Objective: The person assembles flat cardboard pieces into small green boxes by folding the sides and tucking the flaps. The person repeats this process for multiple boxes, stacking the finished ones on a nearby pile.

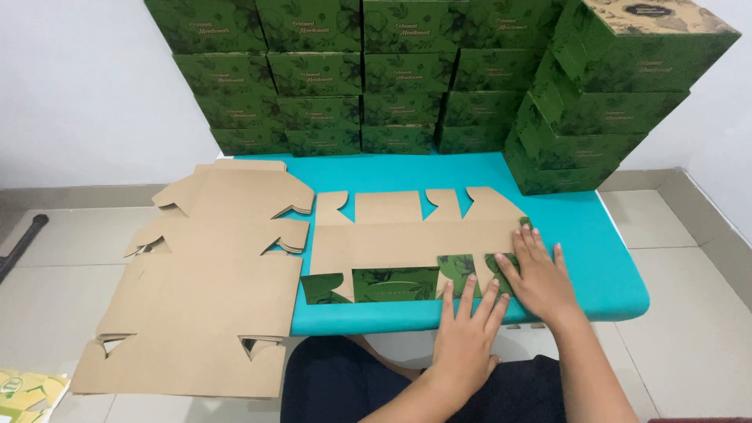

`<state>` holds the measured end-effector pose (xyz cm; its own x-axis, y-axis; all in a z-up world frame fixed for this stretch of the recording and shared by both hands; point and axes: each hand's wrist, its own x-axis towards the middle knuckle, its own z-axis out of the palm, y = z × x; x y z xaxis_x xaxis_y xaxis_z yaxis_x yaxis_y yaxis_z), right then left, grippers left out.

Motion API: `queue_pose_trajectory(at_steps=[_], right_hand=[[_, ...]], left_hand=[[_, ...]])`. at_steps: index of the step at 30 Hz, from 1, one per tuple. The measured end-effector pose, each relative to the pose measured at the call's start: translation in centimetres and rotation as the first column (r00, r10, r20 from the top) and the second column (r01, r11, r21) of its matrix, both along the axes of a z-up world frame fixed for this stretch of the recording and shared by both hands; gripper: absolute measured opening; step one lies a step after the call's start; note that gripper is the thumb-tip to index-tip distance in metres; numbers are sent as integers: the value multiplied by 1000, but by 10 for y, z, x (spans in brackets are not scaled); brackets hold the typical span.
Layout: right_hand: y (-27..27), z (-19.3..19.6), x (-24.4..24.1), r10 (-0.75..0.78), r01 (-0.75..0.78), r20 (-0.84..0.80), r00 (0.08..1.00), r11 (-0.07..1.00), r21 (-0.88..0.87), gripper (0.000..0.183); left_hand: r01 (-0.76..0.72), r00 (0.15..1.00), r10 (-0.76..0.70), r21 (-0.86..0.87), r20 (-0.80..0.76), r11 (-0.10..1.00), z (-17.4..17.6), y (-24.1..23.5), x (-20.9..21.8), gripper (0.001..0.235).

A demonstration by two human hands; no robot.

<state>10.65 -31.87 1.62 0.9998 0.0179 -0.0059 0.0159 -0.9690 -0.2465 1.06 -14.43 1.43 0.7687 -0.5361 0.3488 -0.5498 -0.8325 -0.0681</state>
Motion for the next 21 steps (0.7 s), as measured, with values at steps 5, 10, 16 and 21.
queue_pose_trajectory(at_steps=[5,10,16,21], right_hand=[[13,18,12,-31,31,-10,999,997,74,71],[8,3,-5,-45,41,70,997,997,59,70],[0,-1,-70,-65,65,30,997,998,-8,73],[-47,14,-104,0,12,-42,999,958,287,60]], left_hand=[[8,1000,-8,-23,7,1000,0,1,-3,101],[46,999,-48,-99,-9,994,2,4,-5,94],[217,967,-106,-528,233,821,2,19,-21,25],[378,916,-382,-591,126,712,5,52,-33,13]])
